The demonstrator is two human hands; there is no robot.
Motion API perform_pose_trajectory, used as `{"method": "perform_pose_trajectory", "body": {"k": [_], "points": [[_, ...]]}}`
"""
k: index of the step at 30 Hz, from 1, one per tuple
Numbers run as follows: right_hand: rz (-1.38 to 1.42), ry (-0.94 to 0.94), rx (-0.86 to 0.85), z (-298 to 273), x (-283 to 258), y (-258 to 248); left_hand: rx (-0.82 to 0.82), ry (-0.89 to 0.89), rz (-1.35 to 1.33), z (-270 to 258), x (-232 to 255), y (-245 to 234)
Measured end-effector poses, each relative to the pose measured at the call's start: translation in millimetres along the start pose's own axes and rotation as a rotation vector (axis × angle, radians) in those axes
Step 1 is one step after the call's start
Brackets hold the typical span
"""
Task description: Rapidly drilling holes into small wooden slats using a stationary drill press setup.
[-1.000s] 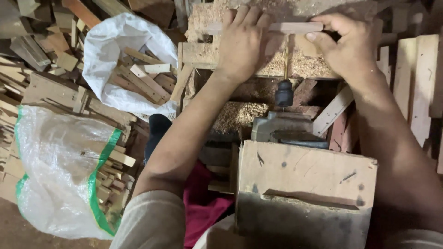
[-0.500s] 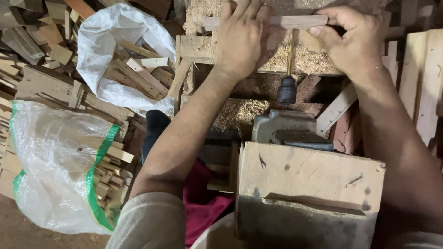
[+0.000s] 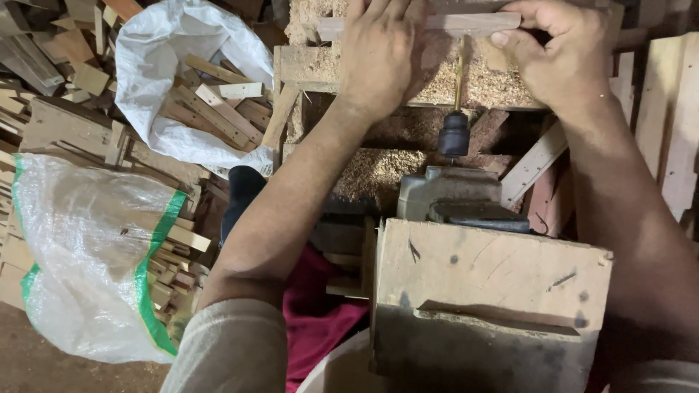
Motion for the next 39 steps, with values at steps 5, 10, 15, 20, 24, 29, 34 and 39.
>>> {"method": "perform_pose_trajectory", "body": {"k": [5,10,15,20,24,29,34,39], "points": [[-0.031,-0.019,-0.012,-1,-1,-2,-0.049,-0.016,0.000,0,-1,1],[-0.035,-0.019,-0.021,-2,-2,-2,0.002,0.020,-0.001,0,2,-5],[-0.041,-0.056,-0.026,1,-11,-3,0.018,0.026,0.001,1,4,-12],[-0.030,-0.018,-0.022,-1,-8,-3,0.000,0.016,0.013,-1,2,-5],[-0.013,-0.030,-0.027,-2,-10,-3,-0.012,0.003,0.002,-3,1,-1],[-0.012,-0.041,-0.020,-3,-6,-3,0.000,0.033,0.022,-3,0,-1],[-0.012,-0.034,-0.023,-3,-8,-4,0.003,0.043,0.069,-3,1,0],[0.019,0.012,-0.044,-4,-6,-3,0.027,0.045,0.012,-3,1,-1]]}}
Point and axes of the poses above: each hand's wrist, its own z-axis towards the middle knuckle, its own y-axis out of the palm, x = y × z, the point moved 5 cm from there along z, towards the middle knuckle, and after that the axes turned 3 degrees about -x, right-handed, at the moved point
